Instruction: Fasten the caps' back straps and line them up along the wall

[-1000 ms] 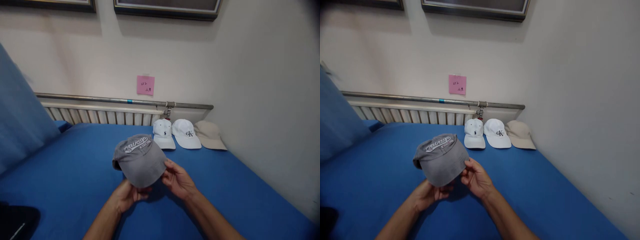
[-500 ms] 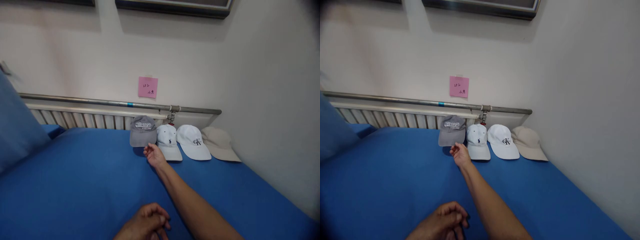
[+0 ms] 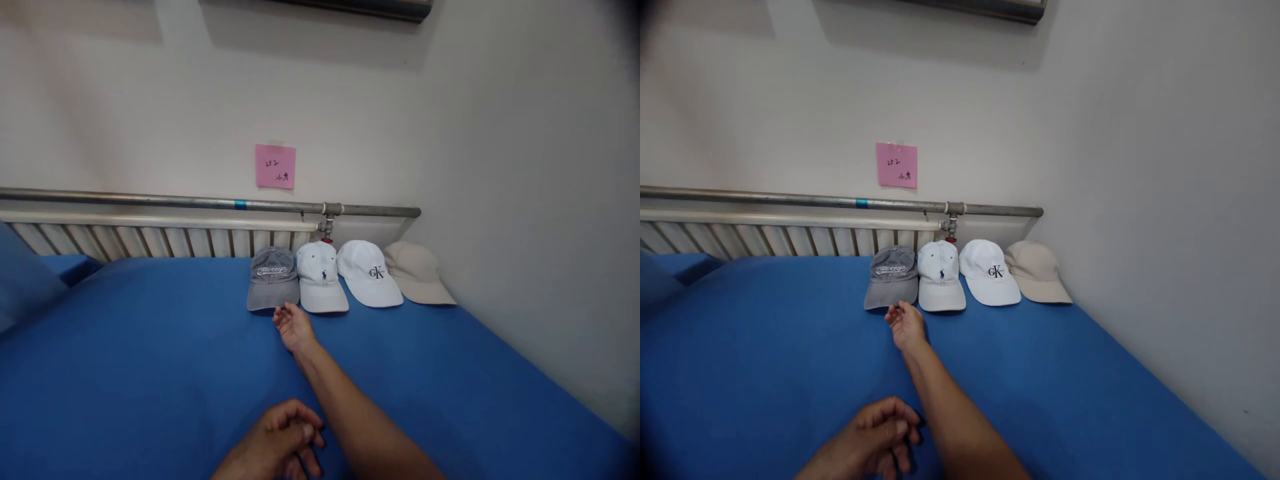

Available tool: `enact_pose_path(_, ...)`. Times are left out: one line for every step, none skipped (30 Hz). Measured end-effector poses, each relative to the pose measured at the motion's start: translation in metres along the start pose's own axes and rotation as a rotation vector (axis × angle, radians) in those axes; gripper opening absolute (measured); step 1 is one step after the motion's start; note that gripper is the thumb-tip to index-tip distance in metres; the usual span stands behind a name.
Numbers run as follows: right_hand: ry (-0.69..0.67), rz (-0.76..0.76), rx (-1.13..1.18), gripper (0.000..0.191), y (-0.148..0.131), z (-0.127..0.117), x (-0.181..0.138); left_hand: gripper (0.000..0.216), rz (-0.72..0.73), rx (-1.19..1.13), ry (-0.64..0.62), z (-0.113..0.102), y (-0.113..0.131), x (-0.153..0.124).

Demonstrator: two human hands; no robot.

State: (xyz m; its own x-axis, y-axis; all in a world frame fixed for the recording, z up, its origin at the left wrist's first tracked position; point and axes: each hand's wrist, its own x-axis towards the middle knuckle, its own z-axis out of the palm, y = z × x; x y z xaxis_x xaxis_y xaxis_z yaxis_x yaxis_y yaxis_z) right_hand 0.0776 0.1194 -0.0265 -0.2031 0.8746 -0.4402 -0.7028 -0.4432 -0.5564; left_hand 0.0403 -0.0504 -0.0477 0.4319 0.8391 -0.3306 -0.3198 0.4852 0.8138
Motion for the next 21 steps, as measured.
enact_pose_path(-0.003, 0.012, -0.01, 0.022, 0.0, -0.002, -0.004, 0.041, 0.004, -0.014, 0.0, 0.002, 0.002, -0.001)
enact_pose_path(-0.008, 0.027, -0.024, 0.02, 0.0, -0.005, -0.009, 0.041, 0.011, -0.026, 0.001, 0.003, 0.003, -0.002)
enact_pose_path(-0.016, 0.044, -0.041, 0.018, 0.001, -0.008, -0.016, 0.041, 0.021, -0.031, 0.003, 0.005, 0.003, -0.003)
enact_pose_path(-0.027, 0.057, -0.061, 0.015, 0.002, -0.013, -0.024, 0.04, 0.03, -0.029, 0.006, 0.005, 0.003, -0.003)
enact_pose_path(-0.038, 0.064, -0.081, 0.011, 0.004, -0.019, -0.034, 0.039, 0.039, -0.024, 0.01, 0.005, 0.003, -0.004)
enact_pose_path(-0.048, 0.063, -0.101, 0.008, 0.006, -0.025, -0.044, 0.038, 0.048, -0.013, 0.009, 0.005, 0.002, -0.004)
enact_pose_path(-0.056, 0.05, -0.118, 0.009, 0.008, -0.032, -0.055, 0.036, 0.054, 0.002, 0.003, 0.004, 0.002, -0.005)
enact_pose_path(-0.059, 0.032, -0.133, 0.013, 0.009, -0.04, -0.066, 0.034, 0.057, 0.019, -0.009, 0.002, 0.002, -0.006)
enact_pose_path(-0.059, 0.01, -0.145, 0.016, 0.01, -0.047, -0.076, 0.033, 0.06, 0.033, -0.025, 0.001, 0.002, -0.006)
enact_pose_path(-0.057, -0.012, -0.156, 0.018, 0.01, -0.054, -0.086, 0.033, 0.064, 0.045, -0.039, 0.0, 0.003, -0.007)
enact_pose_path(-0.055, -0.031, -0.166, 0.019, 0.009, -0.061, -0.095, 0.032, 0.07, 0.053, -0.047, -0.001, 0.005, -0.008)
enact_pose_path(-0.056, -0.047, -0.174, 0.02, 0.006, -0.066, -0.103, 0.033, 0.079, 0.052, -0.044, 0.0, 0.007, -0.009)
enact_pose_path(-0.059, -0.059, -0.181, 0.02, 0.003, -0.072, -0.112, 0.033, 0.097, 0.045, -0.025, 0.001, 0.008, -0.011)
enact_pose_path(-0.065, -0.064, -0.188, 0.02, 0.0, -0.076, -0.121, 0.032, 0.116, 0.031, 0.016, 0.003, 0.01, -0.015)
enact_pose_path(-0.075, -0.064, -0.194, 0.019, -0.004, -0.08, -0.129, 0.03, 0.13, 0.015, 0.064, 0.005, 0.011, -0.019)
enact_pose_path(-0.083, -0.059, -0.196, 0.019, -0.008, -0.083, -0.136, 0.026, 0.152, -0.006, 0.131, 0.007, 0.012, -0.024)
enact_pose_path(-0.093, -0.04, -0.202, 0.019, -0.011, -0.086, -0.142, 0.023, 0.178, -0.031, 0.216, 0.008, 0.013, -0.031)
enact_pose_path(-0.101, -0.016, -0.205, 0.019, -0.014, -0.089, -0.146, 0.019, 0.208, -0.061, 0.309, 0.007, 0.013, -0.038)
enact_pose_path(-0.112, 0.009, -0.208, 0.019, -0.016, -0.091, -0.148, 0.016, 0.248, -0.1, 0.411, 0.005, 0.012, -0.048)
enact_pose_path(-0.119, 0.024, -0.218, 0.019, -0.017, -0.093, -0.15, 0.013, 0.295, -0.144, 0.513, 0.002, 0.011, -0.058)
enact_pose_path(-0.107, 0.006, -0.269, 0.019, -0.017, -0.095, -0.15, 0.011, 0.349, -0.195, 0.611, -0.001, 0.009, -0.071)
